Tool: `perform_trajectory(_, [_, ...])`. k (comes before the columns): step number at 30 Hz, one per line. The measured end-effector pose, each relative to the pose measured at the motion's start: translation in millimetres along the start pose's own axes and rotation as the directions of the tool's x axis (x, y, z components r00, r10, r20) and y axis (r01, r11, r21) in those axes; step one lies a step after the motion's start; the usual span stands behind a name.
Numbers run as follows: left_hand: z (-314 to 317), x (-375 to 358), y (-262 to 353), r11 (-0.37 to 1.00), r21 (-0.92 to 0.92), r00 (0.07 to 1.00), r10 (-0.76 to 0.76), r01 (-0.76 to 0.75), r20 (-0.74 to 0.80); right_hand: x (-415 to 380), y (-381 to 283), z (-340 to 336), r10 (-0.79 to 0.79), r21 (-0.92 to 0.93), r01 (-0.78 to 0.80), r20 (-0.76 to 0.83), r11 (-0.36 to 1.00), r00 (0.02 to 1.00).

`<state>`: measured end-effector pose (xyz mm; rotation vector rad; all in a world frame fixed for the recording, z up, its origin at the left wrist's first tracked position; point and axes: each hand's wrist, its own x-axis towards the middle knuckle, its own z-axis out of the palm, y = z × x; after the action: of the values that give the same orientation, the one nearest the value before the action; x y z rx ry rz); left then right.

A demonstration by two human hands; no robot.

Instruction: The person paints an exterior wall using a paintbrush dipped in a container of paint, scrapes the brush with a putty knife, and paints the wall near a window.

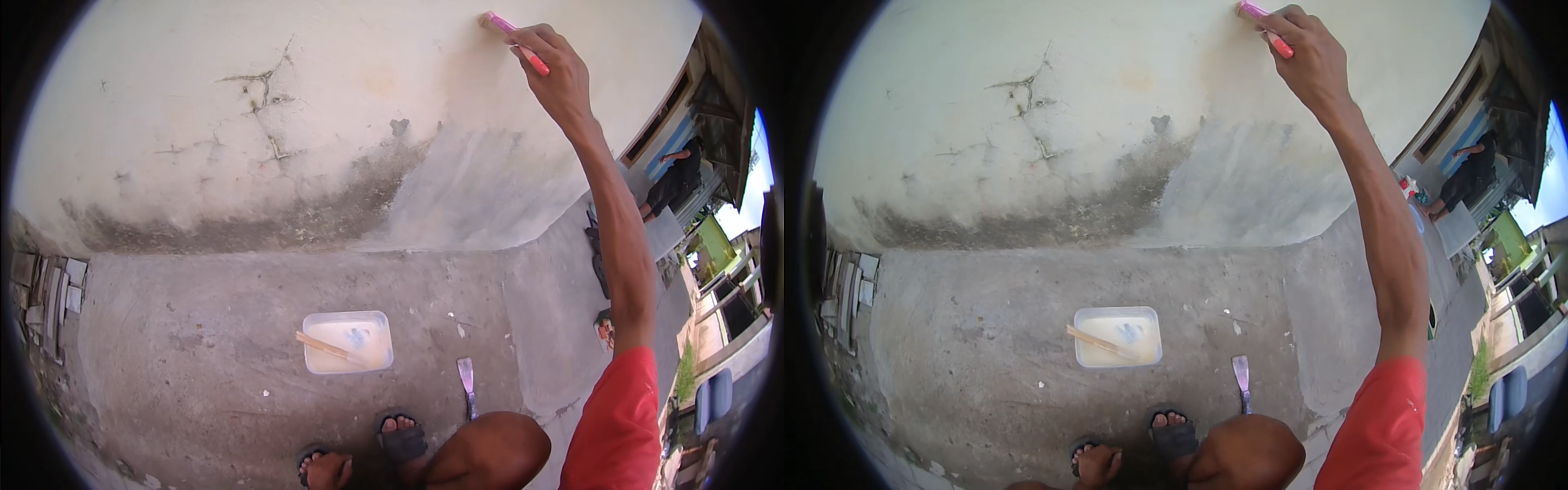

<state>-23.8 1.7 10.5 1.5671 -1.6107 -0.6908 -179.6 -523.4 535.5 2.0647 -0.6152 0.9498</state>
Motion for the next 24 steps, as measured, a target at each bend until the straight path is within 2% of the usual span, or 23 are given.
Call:
perform_trajectory(2, [6.4,-3.8,-8.3,0.999,0.038,1.0,-0.002,0.001,0.025,4.7,7.1,3.9,-0.088,-0.076,0.076,-0.158,0.994,0.984])
perform_trajectory(3, [11.7,-2.3,-13.3,0.999,0.052,1.0,-0.014,0.014,0.013,-4.7,1.6,10.8,-0.088,-0.096,0.075,-0.145,0.993,0.986])
perform_trajectory(4, [16.5,-1.6,-18.2,0.997,0.066,1.0,-0.028,0.028,-0.003,-22.8,-10.1,20.2,-0.152,-0.068,0.146,-0.106,0.987,0.983])
perform_trajectory(6, [19.7,-4.2,-24.7,0.997,0.066,0.999,-0.043,0.042,0.017,-82.5,-43.0,45.0,-0.203,-0.069,0.211,0.11,0.975,0.973])
perform_trajectory(9, [15.4,-1.4,-21.9,0.997,0.082,0.999,-0.005,0.002,0.035,-175.5,-88.9,79.5,-0.279,0.182,0.227,0.356,0.957,0.892])
perform_trajectory(10, [14.2,0.7,-22.6,0.997,0.075,0.999,-0.008,0.005,0.037,-187.6,-96.0,80.5,-0.282,0.226,0.21,0.367,0.951,0.886])
perform_trajectory(12, [13.3,-1.8,-18.5,0.995,0.05,0.994,-0.089,0.086,0.061,-211.1,-118.4,76.4,-0.101,0.387,-0.122,0.509,0.914,0.855])
perform_trajectory(13, [12.1,-0.6,-17.9,0.993,0.08,0.993,-0.088,0.082,0.077,-215.0,-137.7,66.7,-0.12,0.438,-0.153,0.534,0.886,0.837])
perform_trajectory(14, [12.4,-2.8,-17.4,0.993,0.077,0.992,-0.092,0.085,0.082,-213.7,-153.0,48.8,0.036,0.553,-0.463,0.615,0.693,0.788])
perform_trajectory(15, [12.7,-1.2,-20.7,0.995,0.076,0.994,-0.074,0.068,0.077,-213.9,-165.3,37.8,0.163,0.585,-0.698,0.706,0.413,0.689])
perform_trajectory(16, [13.0,0.9,-22.5,0.992,0.084,0.992,-0.1,0.093,0.08,-217.5,-179.4,29.9,0.151,0.59,-0.705,0.715,0.393,0.682])
perform_trajectory(18, [14.2,0.6,-21.6,0.998,0.043,0.996,-0.054,0.052,0.067,-227.3,-211.8,7.1,-0.003,0.396,-0.913,0.918,0.096,0.397])
perform_trajectory(21, [12.1,3.0,-18.4,0.997,0.046,0.996,-0.056,0.054,0.065,-272.5,-256.2,24.5,-0.071,0.385,-0.918,0.922,0.095,0.38])
perform_trajectory(23, [9.9,3.9,-16.4,0.997,0.055,0.995,-0.062,0.058,0.074,-304.2,-274.5,47.6,-0.17,0.515,-0.743,0.853,0.427,0.493])
perform_trajectory(24, [8.9,4.7,-15.0,0.997,0.055,0.996,-0.054,0.05,0.068,-310.4,-278.1,54.2,-0.172,0.515,-0.747,0.854,0.421,0.491])
